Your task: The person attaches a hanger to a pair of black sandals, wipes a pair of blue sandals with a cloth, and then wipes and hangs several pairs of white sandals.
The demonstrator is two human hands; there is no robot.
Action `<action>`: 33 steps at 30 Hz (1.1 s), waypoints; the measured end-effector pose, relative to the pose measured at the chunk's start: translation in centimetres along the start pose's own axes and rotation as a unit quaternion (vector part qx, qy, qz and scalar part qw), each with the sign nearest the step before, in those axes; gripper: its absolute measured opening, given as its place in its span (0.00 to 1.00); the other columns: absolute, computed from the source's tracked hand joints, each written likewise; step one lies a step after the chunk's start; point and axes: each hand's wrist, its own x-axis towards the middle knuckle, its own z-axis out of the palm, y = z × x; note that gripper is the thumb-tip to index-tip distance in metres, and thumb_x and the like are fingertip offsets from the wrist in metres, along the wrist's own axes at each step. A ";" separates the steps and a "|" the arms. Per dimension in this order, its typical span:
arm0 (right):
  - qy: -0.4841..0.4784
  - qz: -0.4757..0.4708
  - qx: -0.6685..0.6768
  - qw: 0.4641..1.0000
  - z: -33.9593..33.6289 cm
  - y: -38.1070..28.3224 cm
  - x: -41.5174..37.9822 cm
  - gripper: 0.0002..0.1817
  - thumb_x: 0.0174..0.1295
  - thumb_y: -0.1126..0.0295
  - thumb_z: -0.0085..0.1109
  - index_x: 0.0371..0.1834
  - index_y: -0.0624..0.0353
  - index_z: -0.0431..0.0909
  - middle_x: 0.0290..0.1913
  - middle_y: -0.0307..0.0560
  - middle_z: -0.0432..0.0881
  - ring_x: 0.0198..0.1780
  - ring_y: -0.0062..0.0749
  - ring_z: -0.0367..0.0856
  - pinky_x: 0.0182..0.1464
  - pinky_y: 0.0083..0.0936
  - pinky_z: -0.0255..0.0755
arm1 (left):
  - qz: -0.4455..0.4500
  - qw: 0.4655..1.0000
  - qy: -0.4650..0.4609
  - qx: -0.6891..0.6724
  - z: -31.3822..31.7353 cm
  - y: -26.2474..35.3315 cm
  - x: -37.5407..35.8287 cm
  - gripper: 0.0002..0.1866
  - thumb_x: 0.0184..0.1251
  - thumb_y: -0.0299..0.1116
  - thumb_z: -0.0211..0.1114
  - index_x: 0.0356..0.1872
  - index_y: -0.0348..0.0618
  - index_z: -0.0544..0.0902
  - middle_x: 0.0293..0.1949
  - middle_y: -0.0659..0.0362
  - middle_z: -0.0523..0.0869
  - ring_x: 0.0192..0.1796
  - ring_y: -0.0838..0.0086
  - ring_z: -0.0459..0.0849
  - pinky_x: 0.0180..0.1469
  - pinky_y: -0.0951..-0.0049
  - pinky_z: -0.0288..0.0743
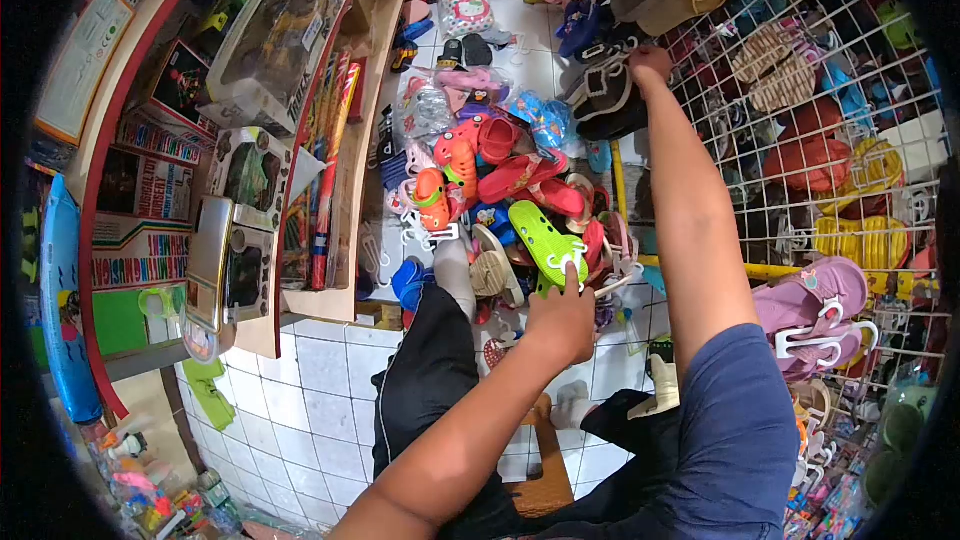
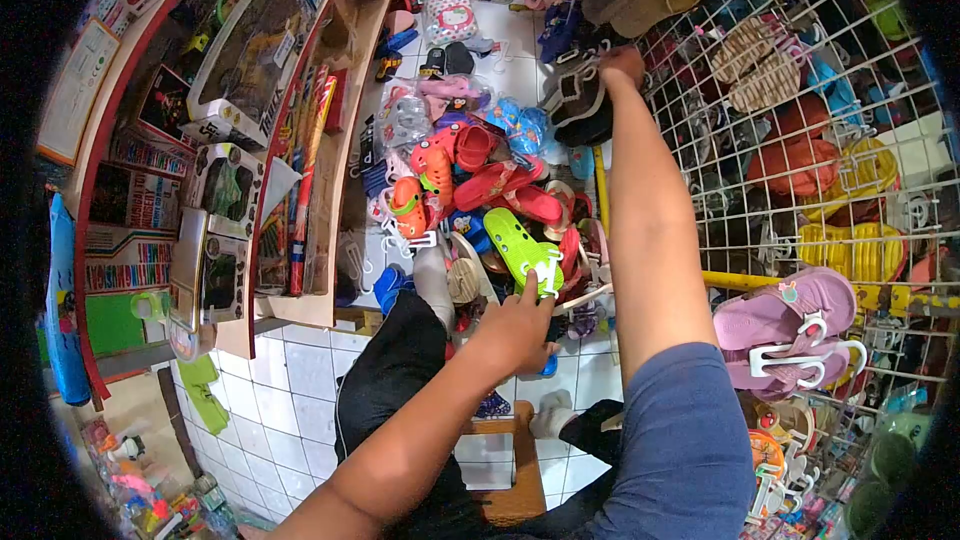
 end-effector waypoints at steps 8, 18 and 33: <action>-0.031 0.000 0.001 1.000 -0.3 0.5 -0.7 0.17 0.53 0.56 0.66 0.43 0.51 0.87 0.41 0.51 0.87 0.47 0.47 0.85 0.54 0.38 0.75 | -0.001 1.000 -0.004 0.009 0.0 -0.1 0.2 0.38 0.60 0.47 0.67 0.68 0.39 0.65 0.73 0.36 0.54 0.60 0.50 0.76 0.59 0.52 0.72; 0.138 -0.040 0.068 0.987 -0.1 -3.1 -10.7 0.20 0.55 0.70 0.55 0.52 0.65 0.72 0.47 0.66 0.80 0.49 0.61 0.79 0.52 0.48 0.73 | -0.020 1.000 -0.005 0.014 -0.1 -0.2 0.6 0.37 0.60 0.47 0.67 0.68 0.41 0.65 0.74 0.37 0.52 0.63 0.50 0.74 0.60 0.51 0.70; -0.240 -0.103 -0.021 0.965 8.1 3.7 -29.7 0.28 0.53 0.70 0.59 0.58 0.63 0.64 0.64 0.65 0.63 0.61 0.66 0.67 0.59 0.54 0.69 | -0.137 0.990 0.003 0.011 -0.5 -0.8 -0.4 0.36 0.54 0.43 0.67 0.66 0.45 0.67 0.72 0.41 0.59 0.66 0.47 0.72 0.63 0.45 0.66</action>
